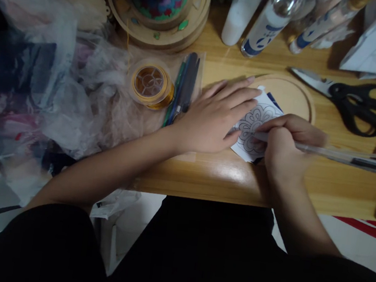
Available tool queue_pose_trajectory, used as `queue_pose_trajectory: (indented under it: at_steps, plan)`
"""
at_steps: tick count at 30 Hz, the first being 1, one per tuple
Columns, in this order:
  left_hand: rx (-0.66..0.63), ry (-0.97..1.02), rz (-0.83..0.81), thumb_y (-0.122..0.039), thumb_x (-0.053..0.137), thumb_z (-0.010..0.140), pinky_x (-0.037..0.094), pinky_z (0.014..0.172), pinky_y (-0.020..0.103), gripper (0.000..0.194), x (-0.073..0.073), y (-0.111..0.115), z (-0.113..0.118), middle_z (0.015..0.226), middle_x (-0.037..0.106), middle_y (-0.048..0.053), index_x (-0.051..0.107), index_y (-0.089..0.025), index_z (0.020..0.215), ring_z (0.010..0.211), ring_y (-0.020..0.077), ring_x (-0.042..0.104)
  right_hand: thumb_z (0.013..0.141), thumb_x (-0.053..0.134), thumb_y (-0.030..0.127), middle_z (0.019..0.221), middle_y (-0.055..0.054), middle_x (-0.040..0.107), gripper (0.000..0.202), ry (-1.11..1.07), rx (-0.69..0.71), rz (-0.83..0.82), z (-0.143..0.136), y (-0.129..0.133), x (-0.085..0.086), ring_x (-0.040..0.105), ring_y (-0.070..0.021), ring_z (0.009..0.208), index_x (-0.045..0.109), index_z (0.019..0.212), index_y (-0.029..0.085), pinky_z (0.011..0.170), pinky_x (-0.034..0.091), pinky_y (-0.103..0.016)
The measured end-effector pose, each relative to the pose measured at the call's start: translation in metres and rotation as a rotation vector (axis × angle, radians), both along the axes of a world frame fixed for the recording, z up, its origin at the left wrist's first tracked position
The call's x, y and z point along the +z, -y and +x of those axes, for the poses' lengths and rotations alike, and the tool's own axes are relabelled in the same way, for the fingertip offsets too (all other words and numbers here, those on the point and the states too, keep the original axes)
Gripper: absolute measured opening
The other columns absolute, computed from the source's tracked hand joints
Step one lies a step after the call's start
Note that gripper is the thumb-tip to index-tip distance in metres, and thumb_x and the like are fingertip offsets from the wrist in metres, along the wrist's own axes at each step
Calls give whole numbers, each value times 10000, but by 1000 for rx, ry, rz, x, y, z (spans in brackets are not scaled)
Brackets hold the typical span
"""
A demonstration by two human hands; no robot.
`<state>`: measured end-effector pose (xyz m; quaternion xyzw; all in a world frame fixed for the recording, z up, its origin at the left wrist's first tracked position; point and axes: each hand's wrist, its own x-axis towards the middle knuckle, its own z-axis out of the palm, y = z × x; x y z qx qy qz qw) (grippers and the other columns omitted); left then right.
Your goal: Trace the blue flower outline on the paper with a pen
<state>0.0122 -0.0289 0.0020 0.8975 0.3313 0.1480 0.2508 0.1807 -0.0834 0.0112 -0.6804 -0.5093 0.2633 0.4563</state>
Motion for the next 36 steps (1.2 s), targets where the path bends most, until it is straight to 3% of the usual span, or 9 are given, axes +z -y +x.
queue_pose_trajectory:
  at_steps: [3, 8, 23, 26, 30, 36]
  plan:
    - [-1, -4, 5, -175, 568, 876, 273, 1272, 544, 554, 0, 0, 0, 1609, 472, 53, 553, -222, 1428, 1557, 314, 338, 653, 514, 163, 486, 16, 629, 205, -17, 23, 6, 0, 0, 1, 549, -113, 437, 698, 568, 195, 445, 425, -242]
    - [-7, 0, 23, -173, 569, 880, 268, 1273, 534, 548, -2, 0, 0, 1602, 474, 73, 545, -193, 1428, 1558, 320, 333, 628, 496, 168, 437, 24, 596, 213, -76, -70, -1, -4, 0, 4, 525, -119, 368, 691, 546, 190, 371, 377, -228]
    - [-4, -6, 21, -192, 549, 888, 251, 1281, 534, 539, -3, 0, 0, 1586, 488, 114, 542, -139, 1425, 1548, 323, 346, 687, 519, 97, 510, 48, 628, 241, -14, 43, 38, 2, 1, -5, 578, -124, 472, 693, 589, 233, 474, 433, -254]
    - [-5, 7, 23, -194, 545, 890, 251, 1279, 546, 533, -4, 0, 0, 1593, 480, 96, 540, -176, 1422, 1546, 328, 346, 697, 531, 91, 516, 50, 629, 245, -5, 60, 37, 4, 2, -5, 569, -131, 468, 697, 599, 241, 474, 425, -265]
    - [-14, 24, 24, -188, 552, 884, 253, 1275, 560, 539, -4, 0, -1, 1598, 473, 75, 534, -213, 1422, 1548, 329, 345, 706, 539, 95, 520, 49, 626, 241, 4, 60, 12, 4, 2, -5, 560, -136, 467, 692, 603, 250, 493, 440, -279]
    - [-5, 4, 33, -200, 558, 898, 273, 1273, 538, 516, -4, 0, -1, 1591, 483, 89, 545, -173, 1413, 1548, 321, 348, 689, 509, 87, 496, 43, 606, 251, -11, 16, -25, 1, 2, -3, 548, -128, 439, 675, 583, 242, 434, 409, -259]
